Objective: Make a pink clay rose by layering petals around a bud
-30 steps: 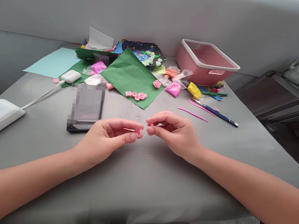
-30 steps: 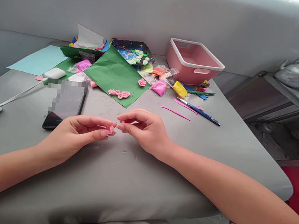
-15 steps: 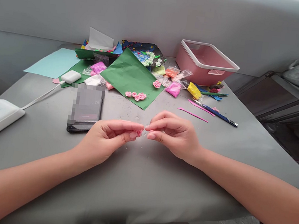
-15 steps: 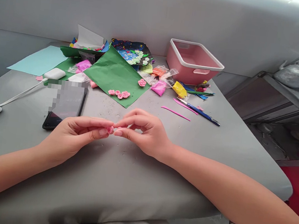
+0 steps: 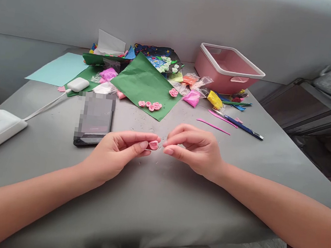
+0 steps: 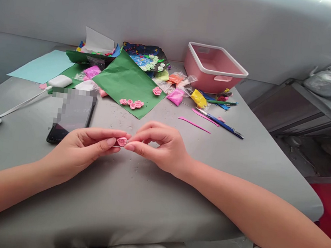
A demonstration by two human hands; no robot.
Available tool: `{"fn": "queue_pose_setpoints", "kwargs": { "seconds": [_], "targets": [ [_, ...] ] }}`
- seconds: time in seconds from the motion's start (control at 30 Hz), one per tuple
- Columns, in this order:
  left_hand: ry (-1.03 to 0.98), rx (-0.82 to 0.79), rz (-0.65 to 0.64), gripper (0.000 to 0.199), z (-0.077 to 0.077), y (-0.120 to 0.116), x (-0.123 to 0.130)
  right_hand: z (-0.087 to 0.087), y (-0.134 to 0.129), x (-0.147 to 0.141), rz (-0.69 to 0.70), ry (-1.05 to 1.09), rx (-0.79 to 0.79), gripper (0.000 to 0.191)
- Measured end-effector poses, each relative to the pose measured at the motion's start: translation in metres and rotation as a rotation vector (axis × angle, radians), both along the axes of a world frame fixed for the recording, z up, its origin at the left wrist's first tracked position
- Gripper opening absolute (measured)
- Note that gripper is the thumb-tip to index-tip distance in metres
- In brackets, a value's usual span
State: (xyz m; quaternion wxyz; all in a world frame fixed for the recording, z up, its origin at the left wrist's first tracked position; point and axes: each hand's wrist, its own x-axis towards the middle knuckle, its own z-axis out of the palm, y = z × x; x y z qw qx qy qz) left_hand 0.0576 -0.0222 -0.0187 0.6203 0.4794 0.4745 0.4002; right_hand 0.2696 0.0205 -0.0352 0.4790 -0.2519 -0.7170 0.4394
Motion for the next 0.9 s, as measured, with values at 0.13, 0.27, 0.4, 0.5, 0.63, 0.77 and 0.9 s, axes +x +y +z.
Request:
{"fn": "queue_pose_setpoints", "kwargs": {
  "seconds": [0.13,0.27,0.4,0.5,0.63,0.77,0.9],
  "targets": [
    [-0.068,-0.039,0.004,0.018,-0.0026,0.0015,-0.0003,-0.0010,0.0011,0.0001,-0.023,0.016,0.024,0.006],
    [-0.095,-0.091,0.020,0.019,-0.0023,0.0013,0.0004,-0.0012,0.0006,0.0006,0.006,-0.007,0.038,0.006],
    [-0.115,-0.107,0.007,0.018,-0.0007,0.0011,0.0009,-0.0019,0.0002,0.0006,-0.007,0.025,0.047,0.008],
    [-0.119,-0.119,-0.001,0.019,0.0002,0.0011,0.0007,-0.0023,0.0004,0.0010,0.004,0.009,0.034,0.004],
    [-0.155,-0.125,-0.008,0.024,0.0006,0.0007,0.0008,-0.0027,0.0007,0.0006,0.001,0.008,0.053,0.007],
    [-0.175,-0.122,-0.008,0.021,0.0007,0.0004,0.0006,-0.0035,0.0009,0.0000,-0.009,0.000,0.056,0.005],
    [-0.186,-0.114,-0.030,0.018,0.0008,-0.0002,-0.0006,-0.0036,0.0007,0.0000,-0.024,0.014,0.025,0.003]
  ]
}}
